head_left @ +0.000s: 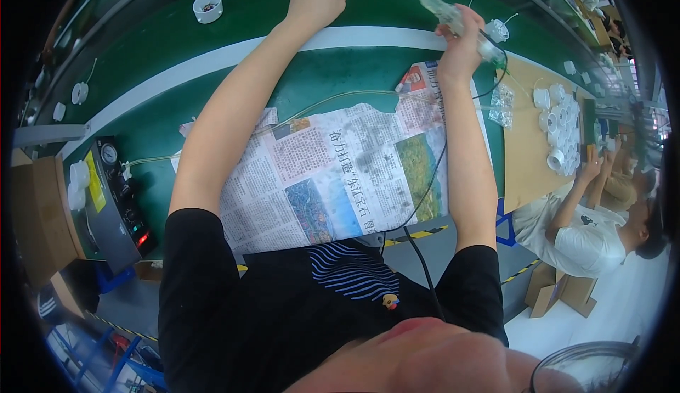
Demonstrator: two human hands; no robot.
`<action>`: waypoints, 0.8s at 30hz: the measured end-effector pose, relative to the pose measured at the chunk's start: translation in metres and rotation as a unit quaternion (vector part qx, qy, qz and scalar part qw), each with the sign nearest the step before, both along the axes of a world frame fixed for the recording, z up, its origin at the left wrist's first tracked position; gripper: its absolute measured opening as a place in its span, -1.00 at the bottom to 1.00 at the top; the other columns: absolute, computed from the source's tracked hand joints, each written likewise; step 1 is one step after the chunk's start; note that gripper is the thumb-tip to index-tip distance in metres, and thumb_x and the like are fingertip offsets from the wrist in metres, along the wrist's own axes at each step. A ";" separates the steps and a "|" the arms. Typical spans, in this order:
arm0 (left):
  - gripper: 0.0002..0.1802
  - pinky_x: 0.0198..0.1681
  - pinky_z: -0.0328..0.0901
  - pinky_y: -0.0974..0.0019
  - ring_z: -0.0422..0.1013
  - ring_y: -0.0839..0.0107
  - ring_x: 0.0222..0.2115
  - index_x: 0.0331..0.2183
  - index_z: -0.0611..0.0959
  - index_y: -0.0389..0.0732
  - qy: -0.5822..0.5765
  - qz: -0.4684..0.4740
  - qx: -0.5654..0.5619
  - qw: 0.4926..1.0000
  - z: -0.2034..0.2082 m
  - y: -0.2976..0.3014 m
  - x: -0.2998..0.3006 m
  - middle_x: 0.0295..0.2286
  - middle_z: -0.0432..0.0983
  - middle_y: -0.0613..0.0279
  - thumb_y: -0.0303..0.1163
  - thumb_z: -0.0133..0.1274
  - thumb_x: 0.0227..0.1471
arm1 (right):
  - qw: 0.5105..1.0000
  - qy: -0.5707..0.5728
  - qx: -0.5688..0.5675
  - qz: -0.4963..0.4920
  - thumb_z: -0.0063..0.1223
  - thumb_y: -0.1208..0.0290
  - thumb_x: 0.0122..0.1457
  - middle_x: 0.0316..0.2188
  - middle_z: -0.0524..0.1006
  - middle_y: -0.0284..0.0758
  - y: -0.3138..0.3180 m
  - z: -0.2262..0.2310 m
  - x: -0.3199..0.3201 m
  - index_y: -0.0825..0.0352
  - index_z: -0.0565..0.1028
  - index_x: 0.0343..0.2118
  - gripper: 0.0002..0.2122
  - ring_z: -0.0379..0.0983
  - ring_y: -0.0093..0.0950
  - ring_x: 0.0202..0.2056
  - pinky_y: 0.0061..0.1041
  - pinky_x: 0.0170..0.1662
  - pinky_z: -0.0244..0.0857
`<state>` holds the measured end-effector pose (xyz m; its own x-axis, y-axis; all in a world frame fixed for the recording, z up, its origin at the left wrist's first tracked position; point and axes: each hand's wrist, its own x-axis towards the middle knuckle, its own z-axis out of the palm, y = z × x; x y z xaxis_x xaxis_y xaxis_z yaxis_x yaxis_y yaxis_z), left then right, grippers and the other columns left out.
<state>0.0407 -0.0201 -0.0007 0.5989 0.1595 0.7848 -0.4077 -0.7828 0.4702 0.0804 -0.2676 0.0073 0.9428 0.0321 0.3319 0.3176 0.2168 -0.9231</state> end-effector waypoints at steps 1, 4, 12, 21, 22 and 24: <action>-0.50 0.03 0.29 0.06 0.37 0.01 -0.03 -0.07 0.56 -0.18 -0.065 0.022 -0.012 0.998 -0.002 0.002 0.002 -0.13 0.45 0.03 -0.44 0.31 -0.11 | 0.999 0.009 0.030 -0.023 -0.02 0.17 0.32 -0.18 0.51 -0.17 -0.003 0.000 0.003 0.41 0.48 -0.08 -0.65 0.50 -0.36 -0.25 -0.35 -0.15 0.43; -0.54 0.00 0.31 0.07 0.39 0.03 -0.06 -0.09 0.57 -0.18 -0.054 -0.058 0.088 0.993 0.027 -0.015 -0.019 -0.15 0.45 0.03 -0.41 0.29 -0.09 | 0.993 0.030 0.087 -0.076 -0.10 0.06 0.35 -0.15 0.48 -0.14 -0.011 -0.002 0.006 0.40 0.44 -0.02 -0.56 0.49 -0.35 -0.27 -0.34 -0.16 0.42; -0.59 -0.03 0.34 0.06 0.42 0.03 -0.13 -0.11 0.58 -0.21 0.076 -0.216 0.129 0.965 0.004 -0.011 -0.005 -0.17 0.43 0.03 -0.34 0.27 -0.03 | 0.992 0.115 0.047 -0.018 -0.34 -0.15 0.40 -0.06 0.47 -0.01 -0.004 0.014 -0.010 0.39 0.31 0.15 -0.39 0.57 -0.26 -0.24 -0.39 -0.22 0.45; -0.35 0.21 0.30 0.13 0.36 0.14 0.13 0.24 0.41 0.03 0.201 -0.156 0.142 0.957 -0.016 -0.013 0.007 0.15 0.41 0.12 -0.26 0.20 0.15 | 0.978 0.131 0.026 0.160 -0.44 -0.22 0.39 -0.08 0.51 -0.05 0.004 0.019 -0.021 0.46 0.35 0.17 -0.28 0.55 -0.32 -0.24 -0.43 -0.21 0.44; -0.35 0.21 0.30 0.13 0.36 0.14 0.13 0.24 0.41 0.03 0.202 -0.156 0.142 0.956 -0.019 -0.013 0.008 0.15 0.41 0.12 -0.26 0.20 0.15 | 0.980 0.127 0.017 0.151 -0.44 -0.22 0.39 -0.09 0.52 -0.06 0.003 0.017 -0.020 0.47 0.38 0.15 -0.27 0.53 -0.35 -0.26 -0.44 -0.21 0.43; -0.38 0.20 0.30 0.13 0.36 0.14 0.12 0.22 0.45 0.02 0.173 -0.174 0.109 0.963 -0.024 -0.013 0.011 0.11 0.44 0.10 -0.25 0.21 0.14 | 0.982 0.124 0.008 0.142 -0.44 -0.23 0.39 -0.11 0.53 -0.08 0.003 0.014 -0.017 0.48 0.40 0.13 -0.26 0.51 -0.37 -0.27 -0.45 -0.20 0.42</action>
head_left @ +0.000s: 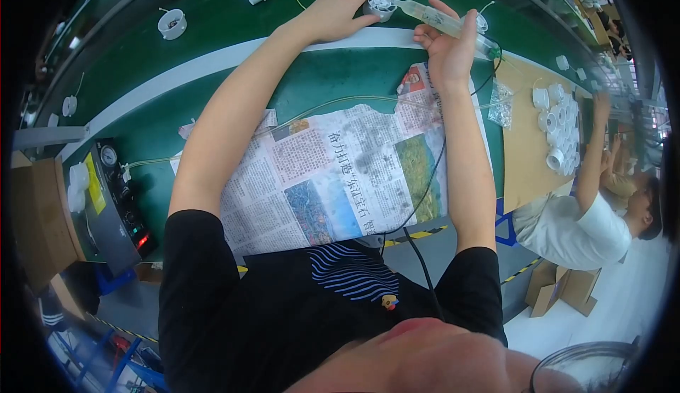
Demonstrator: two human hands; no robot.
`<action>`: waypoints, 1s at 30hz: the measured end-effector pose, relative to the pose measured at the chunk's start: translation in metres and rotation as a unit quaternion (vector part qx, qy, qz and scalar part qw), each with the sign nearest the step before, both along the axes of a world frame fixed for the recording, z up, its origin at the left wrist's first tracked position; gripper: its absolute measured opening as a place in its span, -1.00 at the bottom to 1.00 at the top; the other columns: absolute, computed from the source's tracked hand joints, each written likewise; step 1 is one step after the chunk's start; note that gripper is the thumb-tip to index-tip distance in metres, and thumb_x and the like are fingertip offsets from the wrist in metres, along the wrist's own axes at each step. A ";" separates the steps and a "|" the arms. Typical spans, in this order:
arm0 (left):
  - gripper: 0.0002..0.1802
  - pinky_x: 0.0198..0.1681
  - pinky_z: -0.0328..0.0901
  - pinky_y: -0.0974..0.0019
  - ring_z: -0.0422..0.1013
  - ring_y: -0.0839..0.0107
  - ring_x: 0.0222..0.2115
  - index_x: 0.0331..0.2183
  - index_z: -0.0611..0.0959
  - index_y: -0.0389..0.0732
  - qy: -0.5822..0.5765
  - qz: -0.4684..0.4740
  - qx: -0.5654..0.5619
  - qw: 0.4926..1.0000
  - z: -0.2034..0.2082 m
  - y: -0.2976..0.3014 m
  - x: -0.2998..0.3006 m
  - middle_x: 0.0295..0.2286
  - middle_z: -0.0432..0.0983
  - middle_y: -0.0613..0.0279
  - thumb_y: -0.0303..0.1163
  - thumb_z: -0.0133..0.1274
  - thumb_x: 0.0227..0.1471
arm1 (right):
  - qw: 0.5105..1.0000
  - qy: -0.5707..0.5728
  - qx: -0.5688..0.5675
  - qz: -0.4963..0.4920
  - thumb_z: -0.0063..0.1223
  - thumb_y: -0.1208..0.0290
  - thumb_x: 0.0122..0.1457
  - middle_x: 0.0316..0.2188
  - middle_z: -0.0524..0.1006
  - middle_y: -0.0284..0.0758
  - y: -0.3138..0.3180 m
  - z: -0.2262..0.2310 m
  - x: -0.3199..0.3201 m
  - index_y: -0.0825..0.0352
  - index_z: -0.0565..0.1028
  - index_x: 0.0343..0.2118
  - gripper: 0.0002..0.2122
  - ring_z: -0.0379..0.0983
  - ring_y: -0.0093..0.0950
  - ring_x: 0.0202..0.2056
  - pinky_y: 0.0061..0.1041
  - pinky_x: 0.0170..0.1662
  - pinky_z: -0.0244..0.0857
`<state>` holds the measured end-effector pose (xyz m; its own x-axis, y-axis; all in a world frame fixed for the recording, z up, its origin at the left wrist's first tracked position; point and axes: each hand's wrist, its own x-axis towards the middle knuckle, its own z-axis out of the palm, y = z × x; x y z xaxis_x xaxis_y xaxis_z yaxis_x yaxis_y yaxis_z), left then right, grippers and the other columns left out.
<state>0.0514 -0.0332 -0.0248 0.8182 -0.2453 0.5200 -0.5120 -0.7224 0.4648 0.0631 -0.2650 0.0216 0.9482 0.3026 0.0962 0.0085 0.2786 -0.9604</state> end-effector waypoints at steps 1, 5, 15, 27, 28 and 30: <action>-0.39 0.19 0.30 0.13 0.37 0.14 0.11 0.21 0.47 0.02 -0.010 -0.007 -0.020 1.000 -0.002 0.001 0.001 0.09 0.45 0.08 -0.24 0.22 0.14 | 1.000 0.003 0.006 0.002 -0.44 -0.23 0.39 -0.12 0.53 -0.09 0.000 -0.001 0.001 0.48 0.42 0.11 -0.26 0.49 -0.39 -0.29 -0.45 -0.20 0.41; -0.40 0.15 0.34 0.14 0.41 0.13 0.07 0.14 0.53 -0.03 -0.025 0.034 -0.015 0.999 0.001 -0.001 -0.004 0.04 0.50 0.08 -0.25 0.28 0.05 | 1.000 0.009 0.014 0.000 -0.43 -0.22 0.39 -0.16 0.54 -0.12 -0.003 -0.005 0.003 0.48 0.46 0.07 -0.27 0.44 -0.43 -0.33 -0.46 -0.21 0.37; -0.44 0.02 0.32 0.14 0.41 0.04 -0.13 0.01 0.58 -0.17 0.006 0.022 0.007 1.000 0.023 0.008 -0.009 -0.16 0.44 0.03 -0.32 0.33 -0.06 | 0.998 0.003 0.065 -0.004 -0.29 -0.08 0.39 -0.25 0.52 -0.18 -0.003 -0.009 0.007 0.48 0.49 0.00 -0.40 0.39 -0.44 -0.33 -0.42 -0.20 0.29; -0.40 -0.03 0.36 0.18 0.45 0.07 -0.11 -0.05 0.59 -0.21 -0.084 -0.018 -0.090 0.992 0.034 0.009 -0.017 -0.17 0.48 0.04 -0.52 0.40 -0.22 | 0.997 -0.026 0.074 -0.012 -0.05 0.11 0.35 -0.17 0.50 -0.19 -0.004 -0.015 0.014 0.42 0.53 -0.05 -0.59 0.43 -0.41 -0.25 -0.40 -0.14 0.34; -0.39 -0.03 0.36 0.18 0.45 0.06 -0.11 -0.05 0.59 -0.22 -0.038 -0.020 -0.115 0.992 0.033 0.009 -0.014 -0.16 0.48 0.03 -0.53 0.40 -0.24 | 0.997 -0.026 0.074 -0.011 -0.05 0.11 0.35 -0.17 0.50 -0.19 -0.002 -0.014 0.012 0.42 0.53 -0.05 -0.59 0.43 -0.41 -0.25 -0.40 -0.14 0.34; -0.38 -0.03 0.37 0.18 0.46 0.06 -0.11 -0.05 0.58 -0.23 0.008 -0.022 -0.140 0.990 0.030 0.010 -0.011 -0.16 0.48 0.03 -0.55 0.40 -0.25 | 0.996 -0.059 0.045 -0.050 0.06 0.22 0.30 -0.14 0.52 -0.18 0.006 -0.010 0.004 0.41 0.52 -0.06 -0.67 0.49 -0.38 -0.21 -0.40 -0.10 0.40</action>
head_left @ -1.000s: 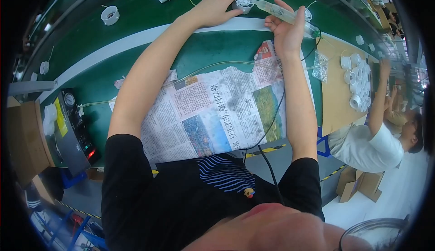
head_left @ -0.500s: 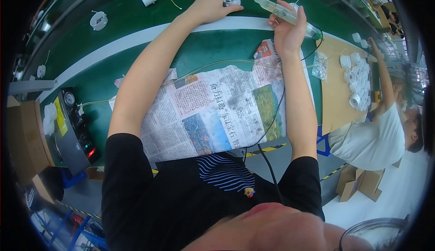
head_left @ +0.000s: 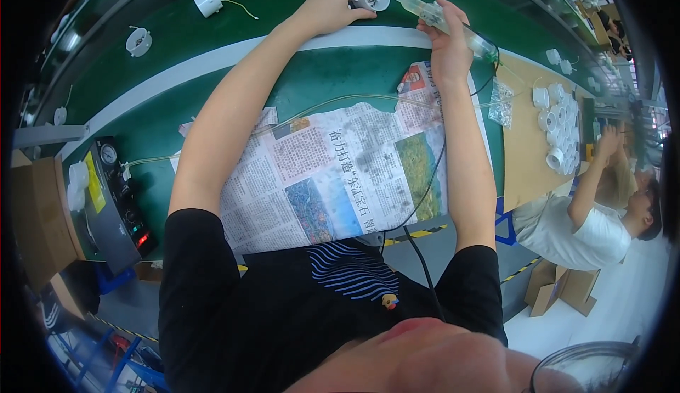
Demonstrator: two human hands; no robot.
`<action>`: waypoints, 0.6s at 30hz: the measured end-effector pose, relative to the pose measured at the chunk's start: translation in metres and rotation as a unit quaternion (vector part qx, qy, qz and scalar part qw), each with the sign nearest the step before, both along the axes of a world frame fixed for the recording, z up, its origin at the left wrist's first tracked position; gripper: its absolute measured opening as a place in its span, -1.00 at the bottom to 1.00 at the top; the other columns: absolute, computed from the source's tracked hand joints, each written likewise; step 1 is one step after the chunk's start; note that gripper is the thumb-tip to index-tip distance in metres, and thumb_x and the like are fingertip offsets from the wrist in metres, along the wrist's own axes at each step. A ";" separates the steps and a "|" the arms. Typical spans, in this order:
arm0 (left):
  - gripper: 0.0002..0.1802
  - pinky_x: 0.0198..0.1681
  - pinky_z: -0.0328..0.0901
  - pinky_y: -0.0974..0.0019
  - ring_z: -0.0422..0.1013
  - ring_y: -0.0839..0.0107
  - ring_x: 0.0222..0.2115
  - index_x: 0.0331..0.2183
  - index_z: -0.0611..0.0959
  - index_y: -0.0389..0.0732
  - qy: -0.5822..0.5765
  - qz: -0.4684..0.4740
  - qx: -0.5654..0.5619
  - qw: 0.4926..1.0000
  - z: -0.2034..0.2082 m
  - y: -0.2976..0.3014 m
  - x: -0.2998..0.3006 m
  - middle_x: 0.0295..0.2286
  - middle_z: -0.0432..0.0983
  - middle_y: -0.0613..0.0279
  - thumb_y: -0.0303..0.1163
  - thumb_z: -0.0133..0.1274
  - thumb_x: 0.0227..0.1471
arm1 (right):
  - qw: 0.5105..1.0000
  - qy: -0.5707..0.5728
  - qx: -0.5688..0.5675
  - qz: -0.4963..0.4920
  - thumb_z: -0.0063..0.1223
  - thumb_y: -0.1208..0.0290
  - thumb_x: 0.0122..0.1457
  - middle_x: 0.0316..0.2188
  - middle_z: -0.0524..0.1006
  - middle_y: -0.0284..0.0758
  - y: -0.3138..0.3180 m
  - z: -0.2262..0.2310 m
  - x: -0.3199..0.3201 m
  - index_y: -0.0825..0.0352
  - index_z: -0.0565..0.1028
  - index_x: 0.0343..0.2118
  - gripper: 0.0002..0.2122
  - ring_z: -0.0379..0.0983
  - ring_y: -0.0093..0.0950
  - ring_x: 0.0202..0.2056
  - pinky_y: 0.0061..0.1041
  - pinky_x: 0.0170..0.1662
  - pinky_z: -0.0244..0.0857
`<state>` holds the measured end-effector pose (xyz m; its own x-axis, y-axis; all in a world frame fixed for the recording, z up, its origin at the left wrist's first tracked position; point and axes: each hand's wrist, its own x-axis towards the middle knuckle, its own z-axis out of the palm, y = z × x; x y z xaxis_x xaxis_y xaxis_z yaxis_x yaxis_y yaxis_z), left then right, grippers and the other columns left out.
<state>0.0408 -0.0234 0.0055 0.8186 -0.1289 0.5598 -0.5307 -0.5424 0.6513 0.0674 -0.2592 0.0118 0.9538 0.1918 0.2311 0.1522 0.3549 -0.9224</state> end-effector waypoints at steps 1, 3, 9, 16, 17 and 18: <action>-0.38 -0.03 0.37 0.18 0.46 0.06 -0.11 -0.05 0.58 -0.23 0.002 0.007 0.004 1.000 -0.001 0.001 0.001 -0.15 0.49 0.03 -0.55 0.40 -0.25 | 1.000 -0.015 -0.014 -0.021 0.11 0.27 0.28 -0.12 0.53 -0.18 0.002 0.001 -0.002 0.40 0.52 -0.06 -0.70 0.53 -0.37 -0.20 -0.40 -0.08 0.42; -0.37 -0.02 0.37 0.18 0.47 0.06 -0.10 -0.05 0.57 -0.23 0.005 0.019 0.012 1.000 -0.003 0.002 0.002 -0.15 0.49 0.02 -0.56 0.40 -0.25 | 0.999 -0.015 -0.038 -0.015 0.15 0.31 0.26 -0.11 0.54 -0.17 0.000 -0.001 0.000 0.40 0.52 -0.06 -0.71 0.55 -0.36 -0.19 -0.40 -0.06 0.44; -0.39 -0.01 0.38 0.19 0.47 0.07 -0.10 -0.05 0.57 -0.24 0.026 -0.003 -0.010 1.000 -0.005 0.001 0.003 -0.13 0.49 0.02 -0.57 0.39 -0.24 | 0.980 -0.085 -0.178 -0.013 0.24 0.35 0.20 -0.11 0.58 -0.17 -0.001 -0.001 -0.006 0.38 0.53 -0.06 -0.70 0.60 -0.34 -0.21 -0.42 0.00 0.46; -0.39 0.01 0.38 0.20 0.48 0.09 -0.09 -0.05 0.57 -0.23 0.041 -0.011 -0.023 0.999 -0.005 0.001 0.002 -0.13 0.50 0.03 -0.58 0.38 -0.23 | 0.977 -0.085 -0.195 -0.031 0.25 0.33 0.19 -0.12 0.58 -0.17 -0.002 -0.003 -0.005 0.37 0.54 -0.06 -0.68 0.61 -0.34 -0.19 -0.45 -0.01 0.45; -0.40 0.01 0.38 0.20 0.48 0.09 -0.10 -0.05 0.57 -0.23 0.039 -0.009 -0.017 0.999 -0.004 0.001 0.003 -0.13 0.50 0.03 -0.58 0.38 -0.23 | 0.977 -0.084 -0.193 -0.034 0.26 0.32 0.19 -0.13 0.58 -0.17 -0.002 -0.002 -0.005 0.37 0.54 -0.06 -0.68 0.62 -0.35 -0.19 -0.45 -0.01 0.45; -0.40 0.01 0.38 0.20 0.48 0.10 -0.10 -0.05 0.57 -0.23 0.037 -0.006 -0.011 0.999 -0.004 0.001 0.003 -0.14 0.50 0.03 -0.58 0.38 -0.23 | 0.977 -0.084 -0.193 -0.033 0.26 0.32 0.19 -0.13 0.58 -0.17 -0.001 -0.002 -0.005 0.37 0.54 -0.06 -0.68 0.62 -0.35 -0.19 -0.45 -0.01 0.45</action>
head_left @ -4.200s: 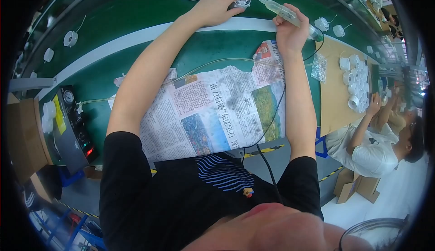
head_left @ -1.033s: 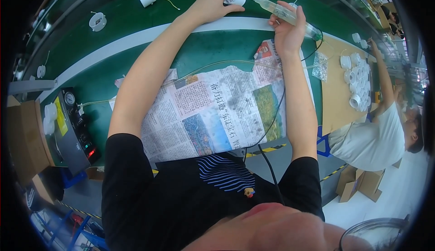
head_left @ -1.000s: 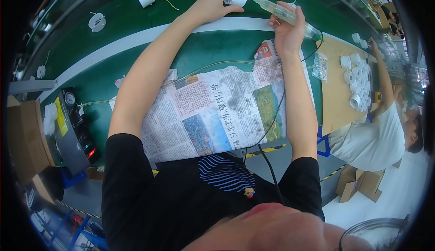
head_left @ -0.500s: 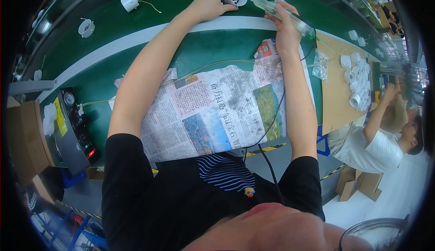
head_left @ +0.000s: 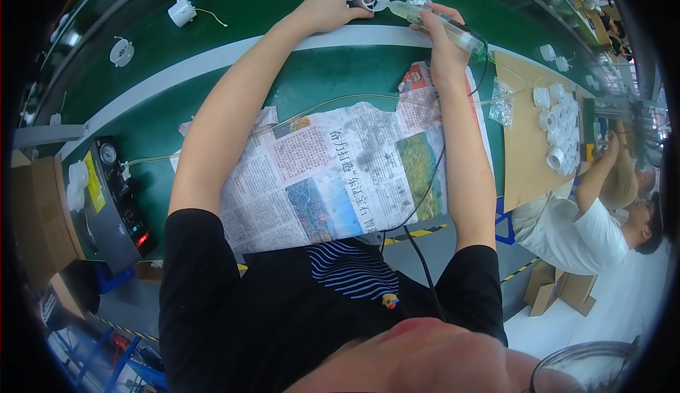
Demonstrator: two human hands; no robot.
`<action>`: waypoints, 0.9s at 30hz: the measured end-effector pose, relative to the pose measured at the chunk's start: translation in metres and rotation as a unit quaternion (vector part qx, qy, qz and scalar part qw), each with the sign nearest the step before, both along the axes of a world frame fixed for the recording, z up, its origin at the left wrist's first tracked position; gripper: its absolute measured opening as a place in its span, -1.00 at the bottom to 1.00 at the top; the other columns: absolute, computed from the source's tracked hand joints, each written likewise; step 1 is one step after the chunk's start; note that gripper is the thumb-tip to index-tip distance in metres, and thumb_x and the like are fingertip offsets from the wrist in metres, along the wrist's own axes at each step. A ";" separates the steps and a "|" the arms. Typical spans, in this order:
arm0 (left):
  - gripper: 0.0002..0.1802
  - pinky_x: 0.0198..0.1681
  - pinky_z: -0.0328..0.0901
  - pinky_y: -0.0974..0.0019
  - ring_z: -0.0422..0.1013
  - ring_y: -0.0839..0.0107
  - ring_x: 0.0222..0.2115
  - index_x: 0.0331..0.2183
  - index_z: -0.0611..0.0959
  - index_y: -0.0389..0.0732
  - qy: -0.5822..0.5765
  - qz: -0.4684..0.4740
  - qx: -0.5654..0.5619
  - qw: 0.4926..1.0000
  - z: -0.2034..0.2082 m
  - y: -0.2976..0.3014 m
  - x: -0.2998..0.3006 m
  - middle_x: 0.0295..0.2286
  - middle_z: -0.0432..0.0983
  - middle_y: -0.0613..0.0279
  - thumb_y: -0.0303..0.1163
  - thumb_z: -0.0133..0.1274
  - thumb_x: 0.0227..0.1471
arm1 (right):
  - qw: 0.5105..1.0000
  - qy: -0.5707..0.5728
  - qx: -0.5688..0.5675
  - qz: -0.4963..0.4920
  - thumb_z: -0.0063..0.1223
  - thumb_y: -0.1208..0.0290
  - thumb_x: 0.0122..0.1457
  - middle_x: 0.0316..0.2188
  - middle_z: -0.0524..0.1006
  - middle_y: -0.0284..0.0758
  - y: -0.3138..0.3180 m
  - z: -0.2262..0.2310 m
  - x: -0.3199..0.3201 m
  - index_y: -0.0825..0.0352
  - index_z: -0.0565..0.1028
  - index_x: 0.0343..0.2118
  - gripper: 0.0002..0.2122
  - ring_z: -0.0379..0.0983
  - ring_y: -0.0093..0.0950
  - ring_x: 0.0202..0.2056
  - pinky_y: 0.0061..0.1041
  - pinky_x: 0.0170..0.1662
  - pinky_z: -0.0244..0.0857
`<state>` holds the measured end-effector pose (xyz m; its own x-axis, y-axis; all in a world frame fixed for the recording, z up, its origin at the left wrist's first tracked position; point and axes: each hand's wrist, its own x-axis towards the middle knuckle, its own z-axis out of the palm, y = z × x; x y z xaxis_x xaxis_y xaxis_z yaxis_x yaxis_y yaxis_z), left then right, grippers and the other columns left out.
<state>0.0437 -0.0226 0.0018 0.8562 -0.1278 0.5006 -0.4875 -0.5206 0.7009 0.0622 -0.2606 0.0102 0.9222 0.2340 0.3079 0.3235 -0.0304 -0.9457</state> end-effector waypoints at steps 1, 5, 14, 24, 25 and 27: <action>-0.40 0.01 0.38 0.20 0.48 0.10 -0.10 -0.05 0.57 -0.23 -0.002 0.002 0.006 1.000 0.000 0.000 0.000 -0.14 0.50 0.04 -0.58 0.38 -0.23 | 1.000 0.006 0.003 0.000 0.25 0.32 0.19 -0.12 0.58 -0.17 0.000 0.000 0.000 0.37 0.54 -0.05 -0.68 0.62 -0.35 -0.19 -0.45 -0.01 0.45; -0.40 0.01 0.38 0.20 0.48 0.10 -0.10 -0.05 0.57 -0.23 -0.003 0.000 0.012 1.000 0.001 0.000 0.000 -0.14 0.50 0.04 -0.58 0.37 -0.23 | 1.000 0.014 0.002 -0.001 0.25 0.32 0.20 -0.12 0.58 -0.18 0.001 0.001 0.001 0.37 0.54 -0.05 -0.68 0.61 -0.35 -0.18 -0.46 -0.02 0.46; -0.41 0.00 0.39 0.20 0.48 0.12 -0.10 -0.05 0.57 -0.23 0.000 -0.008 0.007 1.000 0.003 0.001 -0.002 -0.14 0.50 0.04 -0.59 0.36 -0.21 | 1.000 -0.001 -0.003 -0.003 0.25 0.34 0.20 -0.11 0.56 -0.19 0.003 0.000 0.000 0.38 0.53 -0.06 -0.69 0.60 -0.36 -0.15 -0.48 -0.02 0.48; -0.41 -0.01 0.39 0.20 0.52 0.14 -0.13 -0.04 0.54 -0.24 -0.002 -0.027 -0.017 0.999 0.011 -0.004 -0.006 -0.14 0.54 0.02 -0.60 0.33 -0.19 | 1.000 0.007 0.011 -0.011 0.23 0.33 0.21 -0.12 0.56 -0.19 -0.002 0.000 0.002 0.38 0.53 -0.08 -0.71 0.58 -0.39 -0.21 -0.45 -0.05 0.47; -0.41 -0.01 0.39 0.20 0.52 0.14 -0.14 -0.04 0.54 -0.24 0.042 -0.014 -0.013 0.999 0.011 -0.005 -0.004 -0.14 0.55 0.01 -0.61 0.33 -0.19 | 0.999 0.014 0.035 -0.007 0.21 0.32 0.21 -0.13 0.56 -0.20 -0.003 0.000 0.003 0.38 0.53 -0.09 -0.71 0.57 -0.39 -0.21 -0.45 -0.07 0.46; -0.41 -0.01 0.39 0.20 0.52 0.12 -0.13 -0.04 0.54 -0.24 0.038 -0.015 -0.010 0.999 0.010 -0.005 -0.002 -0.14 0.54 0.00 -0.59 0.33 -0.19 | 0.996 0.027 0.083 0.004 0.18 0.31 0.23 -0.16 0.57 -0.22 -0.005 0.000 0.005 0.36 0.52 -0.09 -0.73 0.55 -0.40 -0.23 -0.43 -0.10 0.44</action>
